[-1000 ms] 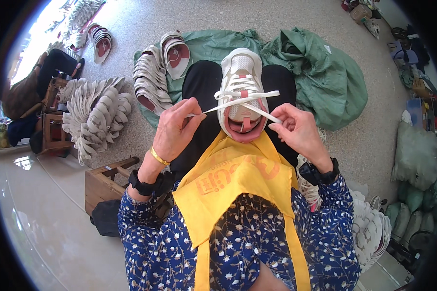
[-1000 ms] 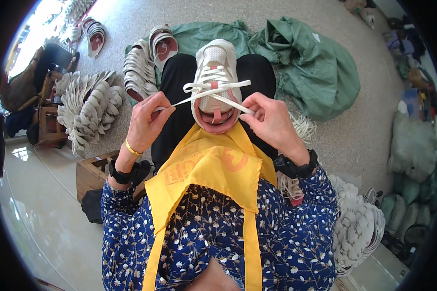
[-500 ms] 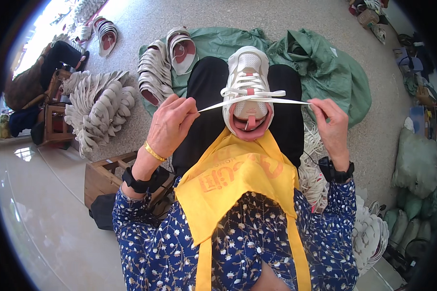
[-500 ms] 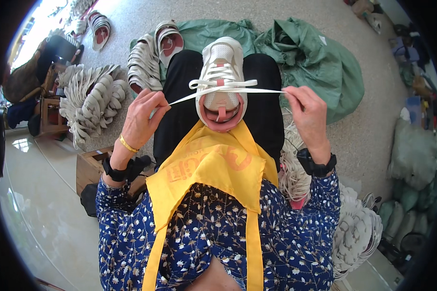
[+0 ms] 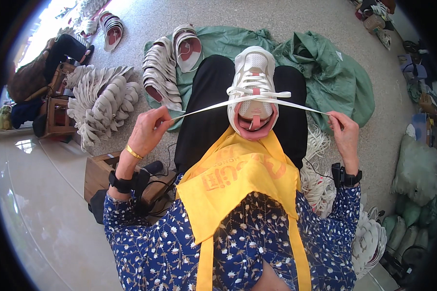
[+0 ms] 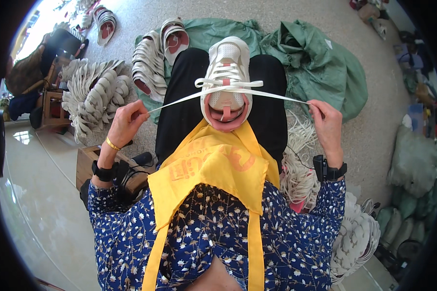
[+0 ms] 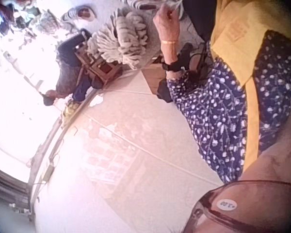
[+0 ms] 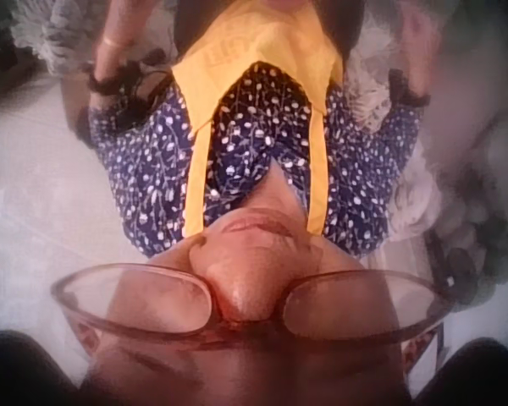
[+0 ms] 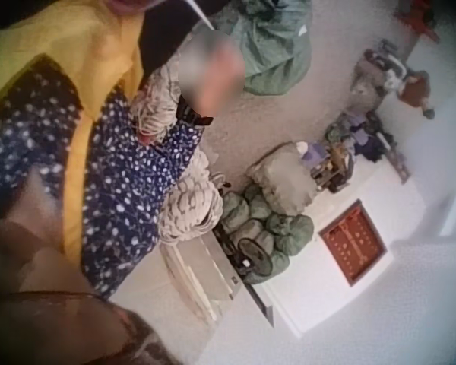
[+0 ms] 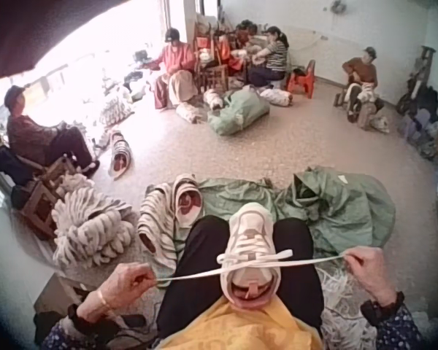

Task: The person threads a white shoelace through the eyelets of a white sneaker held in their lap. They pull the laces tight and tie a knot at the top, completing the lacing process.

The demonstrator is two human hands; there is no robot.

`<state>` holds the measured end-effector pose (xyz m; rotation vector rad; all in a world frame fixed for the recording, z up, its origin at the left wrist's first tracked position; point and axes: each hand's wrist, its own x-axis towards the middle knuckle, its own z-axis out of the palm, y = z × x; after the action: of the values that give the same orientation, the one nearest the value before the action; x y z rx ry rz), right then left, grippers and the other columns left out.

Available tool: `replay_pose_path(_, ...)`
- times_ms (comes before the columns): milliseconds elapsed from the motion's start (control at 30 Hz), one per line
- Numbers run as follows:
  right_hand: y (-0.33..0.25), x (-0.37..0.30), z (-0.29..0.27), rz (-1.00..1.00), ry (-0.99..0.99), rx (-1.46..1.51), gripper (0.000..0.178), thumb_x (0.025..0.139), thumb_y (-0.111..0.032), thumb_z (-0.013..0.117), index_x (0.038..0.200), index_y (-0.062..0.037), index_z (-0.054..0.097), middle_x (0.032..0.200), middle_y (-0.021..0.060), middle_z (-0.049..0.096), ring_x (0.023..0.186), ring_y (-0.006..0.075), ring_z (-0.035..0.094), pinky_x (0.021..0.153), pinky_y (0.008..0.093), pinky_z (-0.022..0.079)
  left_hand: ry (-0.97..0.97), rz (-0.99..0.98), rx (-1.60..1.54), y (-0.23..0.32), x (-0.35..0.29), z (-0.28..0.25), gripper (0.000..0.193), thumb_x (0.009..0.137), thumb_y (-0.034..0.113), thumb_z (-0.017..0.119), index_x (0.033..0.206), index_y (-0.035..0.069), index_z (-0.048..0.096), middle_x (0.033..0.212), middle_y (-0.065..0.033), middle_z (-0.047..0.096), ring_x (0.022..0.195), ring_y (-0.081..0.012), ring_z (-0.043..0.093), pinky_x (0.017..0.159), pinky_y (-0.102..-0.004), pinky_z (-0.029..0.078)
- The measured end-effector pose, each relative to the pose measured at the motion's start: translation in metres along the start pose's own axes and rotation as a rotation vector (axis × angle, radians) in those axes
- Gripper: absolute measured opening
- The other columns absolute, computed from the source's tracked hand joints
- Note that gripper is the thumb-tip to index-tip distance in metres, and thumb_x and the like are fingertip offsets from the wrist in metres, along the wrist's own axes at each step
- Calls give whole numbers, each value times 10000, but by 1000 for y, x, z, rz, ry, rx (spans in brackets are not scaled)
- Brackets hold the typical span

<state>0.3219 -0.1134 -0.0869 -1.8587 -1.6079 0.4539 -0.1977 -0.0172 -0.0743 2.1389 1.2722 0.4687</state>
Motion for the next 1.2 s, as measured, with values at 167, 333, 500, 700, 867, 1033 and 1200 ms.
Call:
replay_pose_path(167,4,3,1,-9,-43,-44,149,989,-63,635,1056,26,734,803,87,726,710,125,682,649,272,521,-24,-41,23,-1,-7,-17,124,870,-5,706,866,-12,582,685,-83,573,584,-181,505,575,-321,414)
replay_pose_path(333,8,9,-4,128,-225,-29,163,992,-110,633,971,32,713,756,77,720,671,120,677,622,268,511,23,62,57,7,-3,-28,115,873,-14,689,878,-12,574,671,-72,530,582,-190,479,573,-331,400)
replay_pose_path(500,-7,32,-11,242,-590,286,196,1036,-163,598,955,4,660,783,60,732,661,111,679,620,252,544,-57,27,15,41,22,-52,118,886,6,690,885,-21,575,710,-69,522,615,-155,485,584,-322,398)
replay_pose_path(700,-64,95,-18,161,-541,866,220,1090,-189,533,1123,6,629,1064,156,748,854,146,725,790,281,600,11,78,-476,76,99,-62,158,972,113,695,874,11,624,744,7,603,649,-54,494,588,-230,411)
replay_pose_path(867,-100,84,15,138,-360,1159,232,1085,-144,540,1183,36,649,1339,195,662,1089,198,704,1006,318,557,-19,152,-474,100,103,-21,143,980,133,688,918,14,639,776,10,646,672,-43,582,587,-225,473)
replay_pose_path(1033,-85,44,50,99,-430,911,210,1035,-117,637,1157,38,710,1182,96,727,1064,149,682,1002,290,528,-294,-77,-623,90,77,21,99,997,89,659,931,29,616,809,12,649,711,-45,616,618,-211,511)
replay_pose_path(1200,-83,34,51,143,-431,782,154,998,-78,683,1105,19,738,988,26,742,883,79,672,812,231,557,-221,-63,-703,73,73,41,81,996,32,651,932,16,603,837,-1,654,783,-64,672,683,-227,564)
